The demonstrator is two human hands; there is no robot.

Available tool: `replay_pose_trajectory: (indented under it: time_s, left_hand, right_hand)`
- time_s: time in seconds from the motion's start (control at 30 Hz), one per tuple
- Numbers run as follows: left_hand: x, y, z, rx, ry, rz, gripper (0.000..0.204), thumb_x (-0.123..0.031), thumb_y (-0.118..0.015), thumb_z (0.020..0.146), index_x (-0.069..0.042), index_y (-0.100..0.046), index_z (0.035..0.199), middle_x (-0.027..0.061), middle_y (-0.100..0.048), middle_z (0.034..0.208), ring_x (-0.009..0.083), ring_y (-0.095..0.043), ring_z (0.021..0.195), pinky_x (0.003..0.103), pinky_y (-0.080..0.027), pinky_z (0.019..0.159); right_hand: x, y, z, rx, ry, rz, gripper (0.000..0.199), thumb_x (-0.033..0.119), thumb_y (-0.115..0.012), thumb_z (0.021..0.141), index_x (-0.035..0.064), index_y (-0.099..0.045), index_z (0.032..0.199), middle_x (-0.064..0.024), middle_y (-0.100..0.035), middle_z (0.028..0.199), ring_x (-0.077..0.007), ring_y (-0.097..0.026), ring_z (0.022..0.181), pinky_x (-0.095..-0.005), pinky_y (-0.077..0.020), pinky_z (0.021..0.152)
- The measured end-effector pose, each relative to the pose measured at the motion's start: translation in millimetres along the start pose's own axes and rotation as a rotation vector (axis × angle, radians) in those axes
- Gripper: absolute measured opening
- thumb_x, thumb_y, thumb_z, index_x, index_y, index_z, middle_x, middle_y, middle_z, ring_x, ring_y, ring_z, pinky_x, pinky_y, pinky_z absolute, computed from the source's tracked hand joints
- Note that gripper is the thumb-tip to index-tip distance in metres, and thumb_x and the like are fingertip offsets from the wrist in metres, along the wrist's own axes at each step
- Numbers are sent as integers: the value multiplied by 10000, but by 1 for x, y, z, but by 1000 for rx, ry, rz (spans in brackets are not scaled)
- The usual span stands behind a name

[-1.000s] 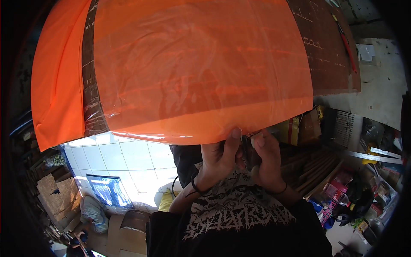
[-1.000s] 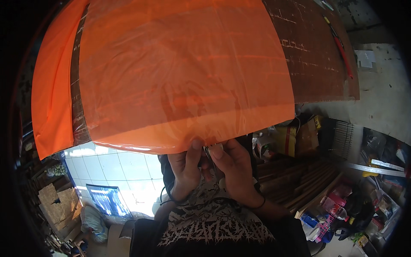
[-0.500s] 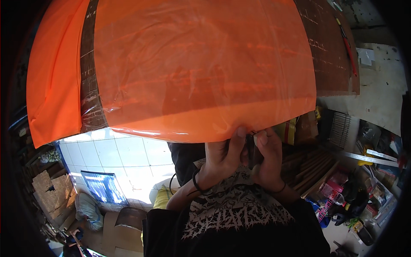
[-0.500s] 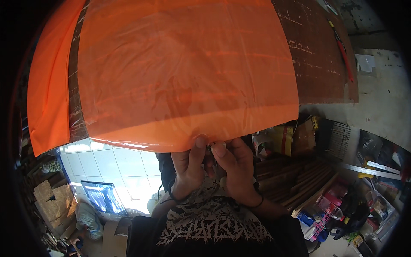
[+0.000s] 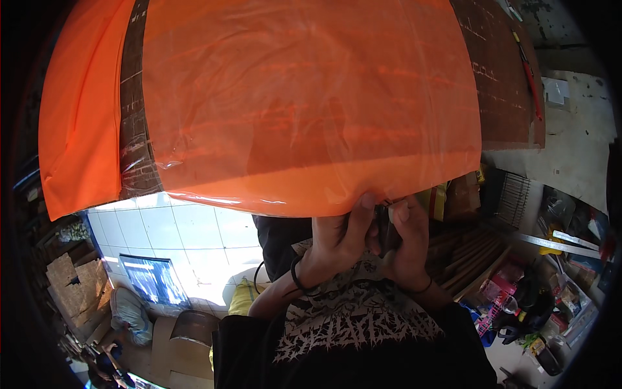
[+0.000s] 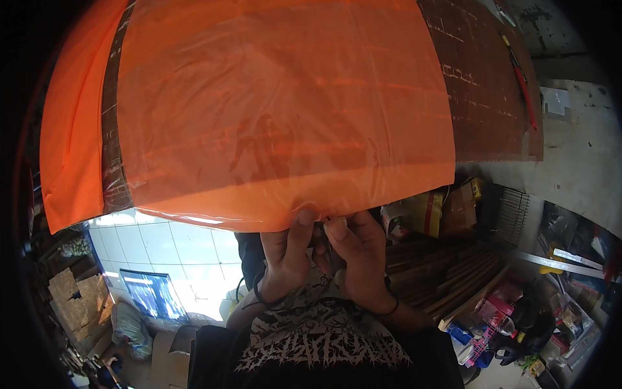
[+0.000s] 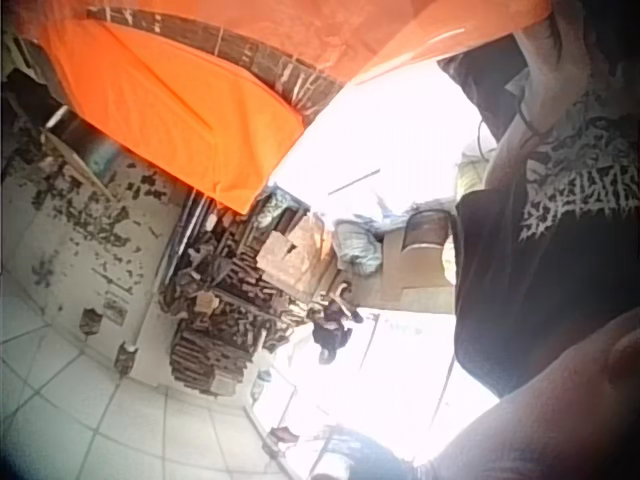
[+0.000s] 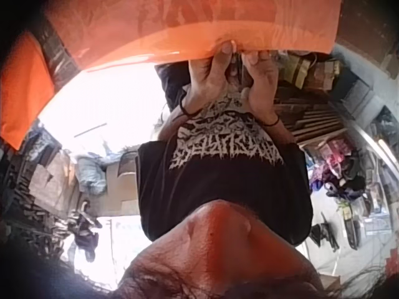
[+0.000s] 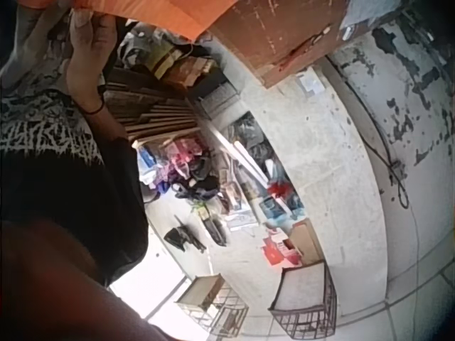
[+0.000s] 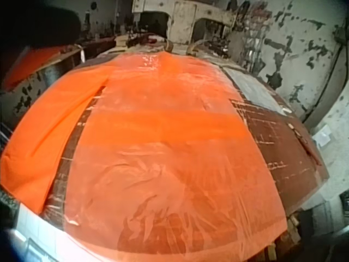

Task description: The person positions orange plastic sheets on a wooden table, folds the edges together, and uses a handheld heat sealer to seal the seams.

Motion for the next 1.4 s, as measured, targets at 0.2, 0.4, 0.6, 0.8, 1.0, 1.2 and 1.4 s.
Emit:
replay_pose_trajectory:
  time_s: [0.2, 0.4, 0.6, 0.8, 1.0, 1.2, 1.4]
  left_hand:
    - [-1, -1, 1, 9, 15, -15, 199, -95, -408, 942, 52, -537, 982, 21, -509, 570, 70, -520, 422, 183, -397, 368]
    - [3, 1, 0, 41, 15, 37, 265, -189, -405, 951, 36, -529, 1017, 76, -553, 740, 78, -497, 477, 179, -403, 335]
    - [1, 1, 1, 22, 3, 40, 235, -149, -410, 948, 41, -539, 996, 47, -530, 656, 73, -499, 446, 183, -398, 366]
    - [-1, 0, 2, -25, -7, -54, 202, -110, -405, 949, 37, -543, 960, 32, -524, 640, 74, -521, 502, 195, -393, 415]
    - [-23, 35, -10, -183, -265, 148, 220, -196, -460, 924, 19, -496, 956, 58, -522, 687, 102, -480, 529, 216, -349, 410]
    - [-80, 122, -34, -843, -322, 92, 499, -428, -439, 892, -2, -467, 1150, 117, -586, 951, 155, -599, 647, 233, -388, 415]
    - [-138, 85, -28, -746, -473, 223, 286, -203, -521, 893, 8, -524, 1087, 69, -586, 904, 115, -551, 740, 225, -417, 575]
  right_hand:
    - [3, -1, 0, -36, 15, -18, 240, 193, -517, 897, 1, -508, 1041, -48, -547, 850, -90, -528, 649, -209, -435, 455]
    - [2, -1, 3, 2, 35, -65, 270, 197, -507, 904, -7, -493, 1080, -50, -555, 861, -81, -524, 621, -207, -433, 457]
    - [5, -3, 5, 25, 52, -119, 277, 193, -492, 914, -10, -481, 1103, -57, -564, 884, -78, -525, 631, -201, -427, 467]
    - [-2, 2, 3, 47, 54, -43, 337, 249, -493, 921, 1, -438, 1142, -57, -533, 894, -75, -524, 678, -194, -422, 479]
    - [93, 85, -8, -468, 453, -265, 516, 428, -525, 881, 28, -390, 1179, -54, -524, 890, -66, -504, 646, -152, -345, 432]
    - [180, 94, 34, -425, 373, -642, 453, 343, -585, 862, 29, -419, 1143, -34, -567, 804, -72, -508, 519, -145, -334, 420]
    - [201, 66, 117, -44, 438, -862, 404, 180, -671, 806, 39, -440, 1106, -20, -557, 787, -72, -507, 571, -220, -407, 497]
Point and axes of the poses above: each hand's wrist, its own z-axis towards the middle knuckle, its own y-axis out of the back of the hand, x = y × z, the point moved 10 cm from there along z, towards the middle knuckle
